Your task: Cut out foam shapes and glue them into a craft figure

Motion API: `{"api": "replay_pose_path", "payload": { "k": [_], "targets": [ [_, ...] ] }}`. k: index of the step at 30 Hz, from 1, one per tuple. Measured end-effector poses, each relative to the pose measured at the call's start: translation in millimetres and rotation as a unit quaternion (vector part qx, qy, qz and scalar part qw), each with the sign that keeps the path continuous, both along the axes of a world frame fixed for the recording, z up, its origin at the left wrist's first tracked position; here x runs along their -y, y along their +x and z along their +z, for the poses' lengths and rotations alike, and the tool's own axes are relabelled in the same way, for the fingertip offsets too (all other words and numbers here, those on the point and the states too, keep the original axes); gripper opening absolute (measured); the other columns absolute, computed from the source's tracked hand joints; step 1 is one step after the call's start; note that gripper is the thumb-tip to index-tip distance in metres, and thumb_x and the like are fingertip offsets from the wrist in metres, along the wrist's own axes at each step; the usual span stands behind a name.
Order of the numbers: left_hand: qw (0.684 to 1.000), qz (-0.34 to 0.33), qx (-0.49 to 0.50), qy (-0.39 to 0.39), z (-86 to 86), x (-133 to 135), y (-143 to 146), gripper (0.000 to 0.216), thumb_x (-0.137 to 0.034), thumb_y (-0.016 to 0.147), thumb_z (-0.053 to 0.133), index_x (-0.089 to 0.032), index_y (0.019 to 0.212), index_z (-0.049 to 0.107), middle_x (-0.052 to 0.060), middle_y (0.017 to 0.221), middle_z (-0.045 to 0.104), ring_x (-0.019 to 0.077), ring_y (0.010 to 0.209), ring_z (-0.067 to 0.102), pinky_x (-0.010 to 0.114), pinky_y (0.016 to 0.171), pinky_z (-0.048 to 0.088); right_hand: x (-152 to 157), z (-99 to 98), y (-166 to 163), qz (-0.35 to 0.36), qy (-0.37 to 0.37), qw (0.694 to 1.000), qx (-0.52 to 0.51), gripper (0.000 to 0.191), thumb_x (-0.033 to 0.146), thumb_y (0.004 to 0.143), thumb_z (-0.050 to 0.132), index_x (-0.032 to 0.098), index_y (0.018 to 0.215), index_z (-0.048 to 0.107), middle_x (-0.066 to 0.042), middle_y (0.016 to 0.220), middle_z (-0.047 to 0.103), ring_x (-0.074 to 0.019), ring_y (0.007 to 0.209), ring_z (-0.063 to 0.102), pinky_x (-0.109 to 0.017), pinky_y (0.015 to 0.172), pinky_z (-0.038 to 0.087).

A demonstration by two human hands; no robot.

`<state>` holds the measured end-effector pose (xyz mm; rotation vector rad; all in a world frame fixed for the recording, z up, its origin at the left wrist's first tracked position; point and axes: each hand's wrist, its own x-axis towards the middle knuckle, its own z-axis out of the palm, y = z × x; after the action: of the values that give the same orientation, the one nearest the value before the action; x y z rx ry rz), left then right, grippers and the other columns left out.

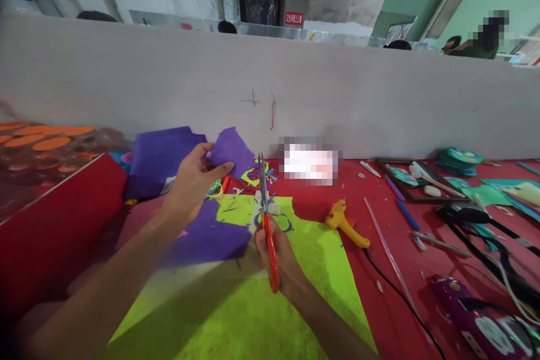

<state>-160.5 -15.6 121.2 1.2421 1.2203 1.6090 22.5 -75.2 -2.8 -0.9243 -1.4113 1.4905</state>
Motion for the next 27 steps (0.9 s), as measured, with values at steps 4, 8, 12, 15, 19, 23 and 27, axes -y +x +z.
{"api": "replay_pose_path", "payload": {
  "k": [4,8,12,15,19,23,27],
  "targets": [
    [1.0,-0.008,-0.003,0.03,-1.1,-1.2,-4.0,0.022,-0.021,0.076,0.066,-0.018,0.098,0.065,-0.001,0.079,0.064,0.0123,0.07,0.059,0.023,0.064,0.048,2.8,7.9,-1.2,-0.018,-0.008,1.0,0.008,0.063,0.085,0.084,0.046,0.023,0.087,0.053,0.003,0.067,0.047,-0.0129,0.053,0.043,-0.027,0.048,0.038],
    [0.996,0.016,-0.067,0.064,-4.7,-1.6,-3.4,0.032,-0.017,0.078,0.061,-0.021,0.11,0.067,0.002,0.096,0.067,0.0153,0.084,0.061,0.025,0.074,0.05,9.7,19.8,0.3,-0.02,0.004,0.999,0.048,0.065,0.085,0.085,0.044,0.023,0.097,0.062,0.0,0.072,0.052,-0.0177,0.065,0.049,-0.031,0.059,0.046],
    [0.993,0.025,-0.094,0.066,-5.1,2.4,2.2,0.043,-0.021,0.08,0.067,-0.023,0.122,0.06,0.002,0.09,0.065,0.0156,0.076,0.061,0.027,0.068,0.051,12.4,20.8,1.2,0.008,0.011,1.0,0.019,0.06,0.081,0.088,0.046,0.023,0.097,0.059,0.0,0.076,0.055,-0.015,0.062,0.049,-0.028,0.057,0.045],
    [0.994,0.011,-0.09,0.066,-2.0,5.6,3.7,0.052,-0.023,0.08,0.071,-0.023,0.129,0.056,0.0,0.082,0.065,0.0158,0.069,0.061,0.027,0.063,0.051,9.9,14.6,-0.2,0.018,-0.007,1.0,-0.011,0.057,0.08,0.088,0.048,0.023,0.091,0.055,0.001,0.073,0.054,-0.0112,0.051,0.041,-0.025,0.048,0.038],
    [0.993,-0.017,-0.101,0.062,4.3,6.5,-2.0,0.054,-0.023,0.078,0.073,-0.022,0.13,0.057,0.002,0.086,0.071,0.0175,0.075,0.066,0.029,0.069,0.054,6.2,8.2,-1.1,0.011,0.006,1.0,-0.006,0.057,0.08,0.086,0.051,0.023,0.084,0.051,0.004,0.065,0.049,-0.011,0.049,0.039,-0.024,0.044,0.035],
    [0.991,-0.034,-0.118,0.056,9.6,4.9,-10.5,0.054,-0.023,0.076,0.077,-0.022,0.128,0.06,0.004,0.09,0.074,0.0175,0.079,0.069,0.029,0.073,0.055,5.6,9.3,0.7,0.008,0.031,0.999,0.026,0.058,0.08,0.087,0.049,0.022,0.085,0.053,0.004,0.064,0.046,-0.0116,0.052,0.042,-0.024,0.046,0.037],
    [0.988,-0.045,-0.136,0.059,11.1,4.3,-14.3,0.051,-0.024,0.076,0.077,-0.02,0.125,0.063,0.005,0.092,0.074,0.0177,0.079,0.069,0.029,0.074,0.055,5.6,12.8,1.8,-0.009,0.045,0.998,0.05,0.059,0.08,0.087,0.048,0.021,0.085,0.054,0.005,0.062,0.046,-0.0114,0.051,0.042,-0.024,0.046,0.036]
  ]
}}
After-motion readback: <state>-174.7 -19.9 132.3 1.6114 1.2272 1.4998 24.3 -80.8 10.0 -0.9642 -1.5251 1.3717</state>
